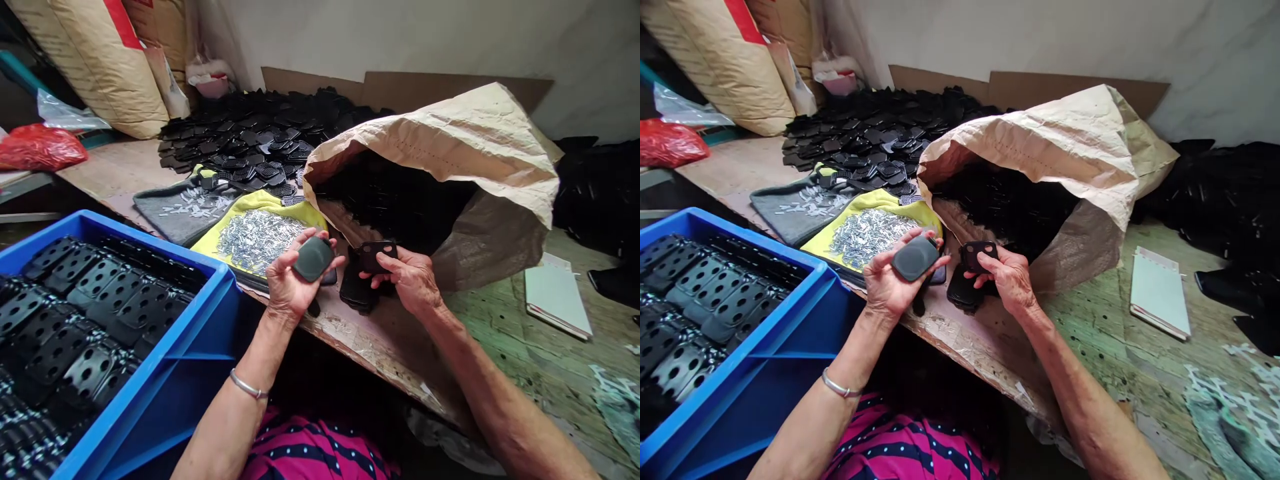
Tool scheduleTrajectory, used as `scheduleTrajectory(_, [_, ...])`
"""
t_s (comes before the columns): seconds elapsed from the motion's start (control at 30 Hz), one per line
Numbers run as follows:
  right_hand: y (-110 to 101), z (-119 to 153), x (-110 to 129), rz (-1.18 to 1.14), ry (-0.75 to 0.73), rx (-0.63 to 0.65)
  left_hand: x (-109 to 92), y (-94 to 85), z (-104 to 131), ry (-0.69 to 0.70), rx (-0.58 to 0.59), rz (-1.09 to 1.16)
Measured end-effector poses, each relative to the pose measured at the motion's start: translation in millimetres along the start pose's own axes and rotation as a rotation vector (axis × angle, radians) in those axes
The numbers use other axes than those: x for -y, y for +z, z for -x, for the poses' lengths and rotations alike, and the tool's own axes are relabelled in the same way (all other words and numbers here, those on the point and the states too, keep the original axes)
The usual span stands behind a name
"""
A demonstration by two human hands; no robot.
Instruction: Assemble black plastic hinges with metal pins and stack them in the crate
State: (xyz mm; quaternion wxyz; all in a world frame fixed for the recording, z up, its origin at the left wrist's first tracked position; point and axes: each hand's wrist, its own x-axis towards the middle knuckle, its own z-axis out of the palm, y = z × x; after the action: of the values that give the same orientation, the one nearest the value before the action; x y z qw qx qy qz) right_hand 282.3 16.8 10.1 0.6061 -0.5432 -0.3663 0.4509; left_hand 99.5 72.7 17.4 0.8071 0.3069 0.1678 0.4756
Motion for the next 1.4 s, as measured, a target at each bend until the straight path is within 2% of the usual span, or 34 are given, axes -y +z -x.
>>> scheduleTrajectory(0.1, [4.3,3.5,-0.8,0.012,-0.009,0.015,-0.8,-0.9,11.3,-0.087,-0.063,0.143])
scheduleTrajectory(0.27, [13.6,15.0,0.5,0.142,-0.123,0.034,-0.5,-3.8,23.3,-0.253,-0.163,0.238])
scheduleTrajectory(0.33, [20.1,20.0,1.2,0.128,-0.103,0.061,-0.3,-0.9,26.1,-0.24,-0.223,0.253])
scheduleTrajectory(0.47, [31.9,25.0,2.7,-0.093,0.023,0.16,3.7,5.9,31.1,-0.186,-0.332,0.249])
scheduleTrajectory(0.53, [33.8,25.9,3.9,-0.147,0.072,0.191,7.4,6.4,34.5,-0.179,-0.324,0.224])
scheduleTrajectory(0.6, [33.8,28.0,5.1,-0.062,0.061,0.17,11.2,6.0,38.8,-0.171,-0.291,0.192])
scheduleTrajectory(0.67, [33.9,32.6,4.7,0.199,-0.106,0.131,14.4,6.9,43.6,-0.167,-0.285,0.198])
scheduleTrajectory(0.77, [39.0,42.9,-1.9,0.758,-0.618,0.148,18.8,11.1,51.3,-0.167,-0.354,0.258])
scheduleTrajectory(0.83, [45.9,50.6,-9.6,1.04,-0.93,0.196,21.9,12.7,55.7,-0.19,-0.398,0.277])
scheduleTrajectory(0.9, [54.4,58.5,-16.3,1.171,-1.102,0.248,24.5,10.9,59.2,-0.257,-0.409,0.305])
scheduleTrajectory(0.97, [62.7,65.6,-18.5,1.18,-1.16,0.323,25.4,5.8,61.8,-0.327,-0.415,0.357])
scheduleTrajectory(1.03, [68.7,69.0,-14.9,1.143,-1.137,0.386,23.8,-0.4,64.3,-0.354,-0.438,0.393])
scheduleTrajectory(1.13, [68.1,56.9,-4.8,1.021,-1.03,0.443,16.8,-7.8,69.3,-0.295,-0.515,0.329])
scheduleTrajectory(1.23, [55.3,19.5,-0.4,0.991,-0.876,0.297,7.2,-11.9,75.4,-0.238,-0.496,0.215])
scheduleTrajectory(1.3, [45.8,-11.5,-2.4,1.189,-0.7,0.23,1.6,-14.3,78.4,-0.256,-0.47,0.191])
scheduleTrajectory(1.4, [41.3,-46.8,-6.3,1.487,-0.451,0.41,-4.2,-19.0,80.4,-0.309,-0.502,0.215])
